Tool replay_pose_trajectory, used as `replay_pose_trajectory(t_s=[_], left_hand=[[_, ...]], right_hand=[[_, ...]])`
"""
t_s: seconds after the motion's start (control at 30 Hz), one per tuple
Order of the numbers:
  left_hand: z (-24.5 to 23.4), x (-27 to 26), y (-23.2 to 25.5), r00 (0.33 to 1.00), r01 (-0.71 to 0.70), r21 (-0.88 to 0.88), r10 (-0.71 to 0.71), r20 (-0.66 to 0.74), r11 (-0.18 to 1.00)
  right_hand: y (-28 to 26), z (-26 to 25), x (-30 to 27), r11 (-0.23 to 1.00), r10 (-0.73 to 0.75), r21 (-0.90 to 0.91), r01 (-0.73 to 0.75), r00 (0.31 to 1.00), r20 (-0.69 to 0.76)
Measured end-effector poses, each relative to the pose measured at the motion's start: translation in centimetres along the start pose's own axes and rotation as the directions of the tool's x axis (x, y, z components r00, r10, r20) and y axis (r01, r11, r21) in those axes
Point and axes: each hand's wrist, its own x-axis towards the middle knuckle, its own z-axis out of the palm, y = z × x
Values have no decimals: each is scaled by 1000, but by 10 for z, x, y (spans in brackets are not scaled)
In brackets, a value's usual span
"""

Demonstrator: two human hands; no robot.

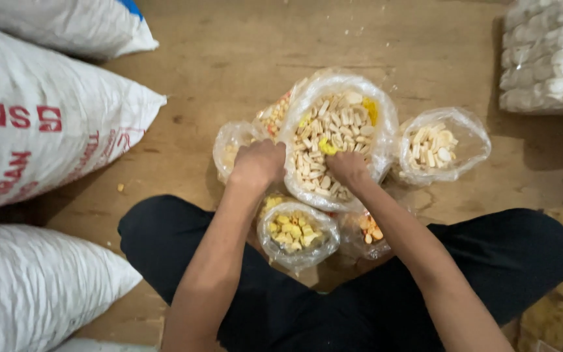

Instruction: Mixing and packing various types of snacks from smaller bags into a larger central bag while sitting on the floor.

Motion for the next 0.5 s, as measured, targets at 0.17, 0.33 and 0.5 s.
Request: replay_pose_trajectory(t_s=[0.17, 0.33, 0.5], left_hand=[[4, 6, 6, 995, -72, 46, 75, -65, 996], [0, 0, 26, 925, -230, 125, 257, -280, 965], [-11, -20, 52, 627, -521, 164, 506, -592, 838]], right_hand=[[33, -19, 6, 987, 15, 158, -20, 999, 29], [46, -139, -54, 830, 17, 558, 14, 999, -50], [45, -194, -131, 36, 106, 999, -11, 994, 7]])
